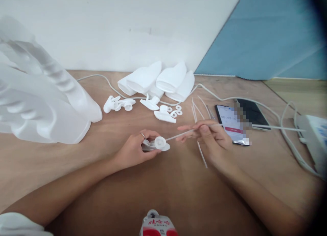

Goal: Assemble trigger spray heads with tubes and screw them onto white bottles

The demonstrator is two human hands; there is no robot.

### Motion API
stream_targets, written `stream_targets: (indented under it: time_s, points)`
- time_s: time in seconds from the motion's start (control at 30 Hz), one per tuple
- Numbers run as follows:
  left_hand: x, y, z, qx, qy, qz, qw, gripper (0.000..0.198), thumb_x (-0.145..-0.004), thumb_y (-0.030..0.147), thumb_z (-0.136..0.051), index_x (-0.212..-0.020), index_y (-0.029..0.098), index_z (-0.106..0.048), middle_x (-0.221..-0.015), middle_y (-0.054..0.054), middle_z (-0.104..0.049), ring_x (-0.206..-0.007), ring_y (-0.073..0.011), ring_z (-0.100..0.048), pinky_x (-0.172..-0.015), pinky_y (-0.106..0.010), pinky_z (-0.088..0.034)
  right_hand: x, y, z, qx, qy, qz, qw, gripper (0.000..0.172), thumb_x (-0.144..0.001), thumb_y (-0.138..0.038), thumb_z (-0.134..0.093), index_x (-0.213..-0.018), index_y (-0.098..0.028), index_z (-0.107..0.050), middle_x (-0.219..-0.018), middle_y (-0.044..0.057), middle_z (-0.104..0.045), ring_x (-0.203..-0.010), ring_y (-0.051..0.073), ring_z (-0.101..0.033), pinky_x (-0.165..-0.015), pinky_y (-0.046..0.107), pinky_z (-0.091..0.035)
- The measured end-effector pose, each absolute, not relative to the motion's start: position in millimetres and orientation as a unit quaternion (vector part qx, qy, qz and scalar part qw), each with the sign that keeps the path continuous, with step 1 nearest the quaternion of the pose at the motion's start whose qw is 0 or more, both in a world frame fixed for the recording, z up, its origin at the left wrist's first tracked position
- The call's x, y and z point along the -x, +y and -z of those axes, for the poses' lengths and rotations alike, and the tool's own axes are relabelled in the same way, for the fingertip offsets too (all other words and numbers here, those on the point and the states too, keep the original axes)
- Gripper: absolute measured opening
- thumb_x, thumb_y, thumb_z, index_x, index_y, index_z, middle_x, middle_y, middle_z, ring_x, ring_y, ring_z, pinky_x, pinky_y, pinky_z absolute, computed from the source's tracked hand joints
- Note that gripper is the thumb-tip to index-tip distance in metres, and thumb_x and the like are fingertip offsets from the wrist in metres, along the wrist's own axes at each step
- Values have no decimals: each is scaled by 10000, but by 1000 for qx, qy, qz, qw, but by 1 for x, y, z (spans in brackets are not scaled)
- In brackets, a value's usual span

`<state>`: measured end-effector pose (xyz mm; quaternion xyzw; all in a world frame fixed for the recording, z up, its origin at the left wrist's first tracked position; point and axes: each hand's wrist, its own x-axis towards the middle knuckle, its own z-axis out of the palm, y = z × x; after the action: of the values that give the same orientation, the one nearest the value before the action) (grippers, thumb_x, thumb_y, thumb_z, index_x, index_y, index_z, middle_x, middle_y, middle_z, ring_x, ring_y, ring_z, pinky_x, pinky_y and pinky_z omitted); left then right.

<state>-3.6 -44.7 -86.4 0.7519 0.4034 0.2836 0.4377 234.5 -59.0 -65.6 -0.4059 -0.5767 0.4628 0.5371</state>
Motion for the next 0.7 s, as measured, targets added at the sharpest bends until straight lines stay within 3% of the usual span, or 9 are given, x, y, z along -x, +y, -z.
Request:
stream_targets:
  time_s: [0.2, 0.57, 0.7]
  points:
    - [5, -44, 86, -789, 329, -297, 426, 349, -763, 219, -698, -1108, 225, -647, -944, -19, -677, -842, -142, -613, -775, -261, -483, -233, -62, 67, 374, -563, -485, 554, 102, -961, -347, -470, -947, -260, -522, -902, 31, -724, -795, 210, -713, -685, 401, -568]
    - [5, -42, 86, -788, 328, -315, 415, 340, -753, 255, -711, -1089, 228, -662, -933, -28, -688, -851, -164, -616, -759, -282, -488, -235, -66, 70, 383, -584, -489, 523, 137, -954, -380, -481, -954, -256, -539, -928, 43, -716, -811, 203, -705, -706, 382, -558]
    - [6, -44, 86, -741, 367, -313, 466, 350, -769, 261, -683, -1104, 217, -592, -957, -39, -658, -834, -162, -613, -726, -276, -497, -233, -68, 68, 378, -599, -480, 517, 153, -959, -374, -462, -972, -255, -557, -961, 55, -711, -836, 211, -697, -777, 428, -554]
